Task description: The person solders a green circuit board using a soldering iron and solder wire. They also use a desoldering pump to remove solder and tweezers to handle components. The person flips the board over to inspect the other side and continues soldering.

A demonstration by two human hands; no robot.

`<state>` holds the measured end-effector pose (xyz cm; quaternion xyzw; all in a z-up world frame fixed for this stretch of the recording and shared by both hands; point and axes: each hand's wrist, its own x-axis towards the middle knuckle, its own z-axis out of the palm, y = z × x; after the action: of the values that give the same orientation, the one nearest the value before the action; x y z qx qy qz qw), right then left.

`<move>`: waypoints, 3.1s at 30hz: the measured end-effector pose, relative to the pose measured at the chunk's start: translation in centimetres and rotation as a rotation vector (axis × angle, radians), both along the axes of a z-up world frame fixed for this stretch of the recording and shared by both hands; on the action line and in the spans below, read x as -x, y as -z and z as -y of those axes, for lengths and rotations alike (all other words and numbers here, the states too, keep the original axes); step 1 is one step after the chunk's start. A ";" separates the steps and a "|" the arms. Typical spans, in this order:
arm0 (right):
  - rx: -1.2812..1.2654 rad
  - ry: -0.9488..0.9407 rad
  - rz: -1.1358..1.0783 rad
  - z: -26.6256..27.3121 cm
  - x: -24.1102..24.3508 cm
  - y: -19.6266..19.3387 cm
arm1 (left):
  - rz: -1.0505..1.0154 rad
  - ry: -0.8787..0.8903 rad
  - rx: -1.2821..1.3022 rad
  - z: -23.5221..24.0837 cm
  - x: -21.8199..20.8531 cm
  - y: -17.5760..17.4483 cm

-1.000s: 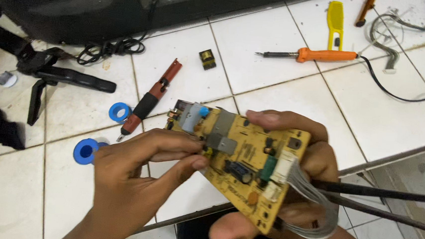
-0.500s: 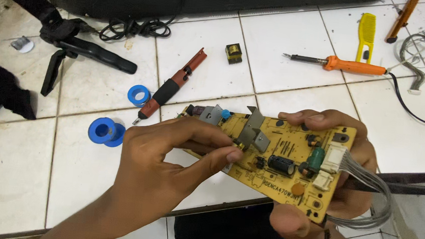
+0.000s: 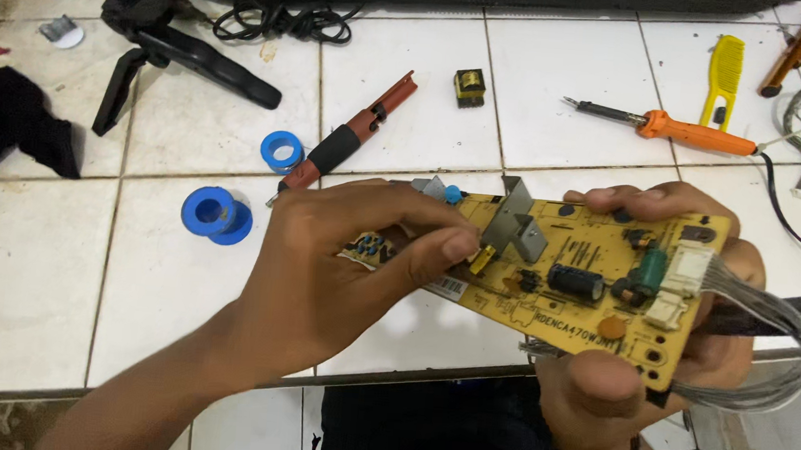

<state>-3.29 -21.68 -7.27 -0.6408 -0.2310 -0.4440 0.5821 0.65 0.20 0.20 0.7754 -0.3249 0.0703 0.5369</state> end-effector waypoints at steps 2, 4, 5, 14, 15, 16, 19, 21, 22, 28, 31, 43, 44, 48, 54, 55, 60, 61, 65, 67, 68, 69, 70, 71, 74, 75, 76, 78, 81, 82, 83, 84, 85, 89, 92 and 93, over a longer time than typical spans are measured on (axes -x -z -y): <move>-0.016 0.085 -0.105 -1.3 0.7 -1.4 | 0.007 0.027 0.008 -0.3 0.0 -0.1; -0.032 0.180 -0.205 -1.8 1.3 -2.3 | 0.016 0.064 0.015 -0.4 0.0 -0.1; -0.078 0.128 -0.242 -1.8 1.4 -2.5 | 0.007 0.065 0.012 -0.3 0.0 -0.1; -0.222 -0.016 -0.292 -1.2 1.4 -2.5 | 0.231 0.121 -0.098 -0.5 -0.3 1.0; -0.204 -0.016 -0.281 -1.0 1.3 -2.3 | 0.279 0.142 -0.131 -0.4 -0.4 1.3; -0.204 -0.014 -0.279 -1.0 1.2 -2.6 | 0.282 0.144 -0.131 -0.4 -0.3 1.9; -0.138 0.045 -0.309 3.6 -1.7 -2.8 | 0.375 0.022 -0.106 -0.3 -0.1 2.9; 0.076 -0.952 -0.437 13.2 -4.2 0.0 | 0.325 -0.086 -0.022 -0.5 0.0 2.4; 0.077 -0.952 -0.431 9.6 -2.5 -1.0 | 0.331 -0.085 -0.023 -0.4 0.4 1.7; -0.142 0.128 -0.159 -3.6 0.7 -5.7 | -0.253 -0.111 0.261 0.0 1.5 1.1; -0.177 0.414 -0.368 -3.6 0.7 -5.0 | -0.585 -0.041 0.373 0.4 1.6 0.8; -0.311 0.147 -0.283 -2.6 -0.2 -3.4 | -0.685 -0.075 0.289 0.3 0.8 1.3; -0.337 0.112 -0.290 -2.6 -0.3 -3.4 | -0.791 -0.034 0.312 0.3 0.6 0.9; -0.393 0.054 -0.297 -2.7 -0.6 -3.7 | -0.854 0.003 0.343 0.4 0.3 1.2; -0.428 -0.197 -0.410 0.8 -2.6 -0.4 | -1.062 -0.122 0.507 1.6 -1.4 2.9; -0.427 -0.192 -0.405 2.1 -2.8 0.3 | -1.059 -0.115 0.505 1.9 -1.8 2.2; 0.211 0.232 -0.944 8.1 -2.4 2.4 | -1.183 -0.328 0.352 3.3 -3.6 2.7; 0.222 0.229 -0.945 9.0 -2.3 3.1 | -1.187 -0.330 0.363 3.5 -3.7 3.5; 0.764 0.544 -0.845 12.0 -1.5 5.2 | -1.230 -0.323 0.489 3.9 -4.6 7.4; 0.820 0.558 -0.808 12.8 -1.3 5.7 | -1.225 -0.272 0.477 3.7 -5.3 8.2; 0.803 0.536 -0.855 13.0 -1.3 5.7 | -1.209 -0.252 0.346 3.5 -5.6 8.0; 0.785 0.515 -0.895 13.1 -1.6 5.8 | -1.186 -0.232 0.218 3.3 -6.1 7.7; 0.781 0.520 -0.895 13.2 -1.8 5.2 | -1.183 -0.228 0.214 2.8 -6.2 7.8; 0.686 0.491 -0.923 13.2 -2.1 4.6 | -0.871 -0.257 -0.059 2.2 -6.2 7.9; 0.423 0.413 -0.956 17.7 -3.6 5.0 | -0.215 -0.386 -0.457 0.0 -6.7 8.9; 0.264 0.362 -0.958 20.0 -4.2 5.5 | 0.123 -0.489 -0.579 -0.8 -6.7 9.3; 0.263 0.360 -0.957 20.8 -5.0 5.2 | 0.124 -0.489 -0.580 -1.3 -7.0 8.4; 0.003 0.305 -0.932 22.5 -6.2 4.5 | 0.194 -0.583 -0.643 -2.2 -7.3 6.6; -0.068 0.167 -1.127 21.9 -6.5 2.7 | 0.038 -0.619 -0.875 -4.6 -8.4 5.9; -0.060 0.164 -1.125 21.9 -6.7 2.4 | 0.036 -0.625 -0.869 -4.9 -8.9 6.0; -0.174 0.153 -1.157 21.8 -6.9 2.2 | -0.056 -0.609 -0.904 -5.5 -9.3 6.0; -0.289 0.143 -1.188 21.7 -7.0 2.1 | -0.147 -0.591 -0.936 -6.1 -9.6 6.0; -0.284 0.132 -1.190 23.5 -8.0 3.2 | -0.153 -0.602 -0.938 -6.4 -9.8 6.1; -0.572 -0.141 -1.527 30.4 -12.8 7.8 | -0.344 -0.545 -0.952 -7.2 -10.6 5.9; -0.638 -0.125 -1.651 33.9 -15.3 10.3 | -0.269 -0.566 -1.006 -7.8 -11.0 6.3; -0.581 -0.055 -1.669 34.7 -15.9 11.2 | -0.185 -0.577 -1.046 -8.1 -11.3 6.3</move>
<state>12.64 -56.41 -18.50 -0.5768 0.3758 0.1417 0.7113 11.91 8.26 -6.11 0.9963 -0.0449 -0.0239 0.0696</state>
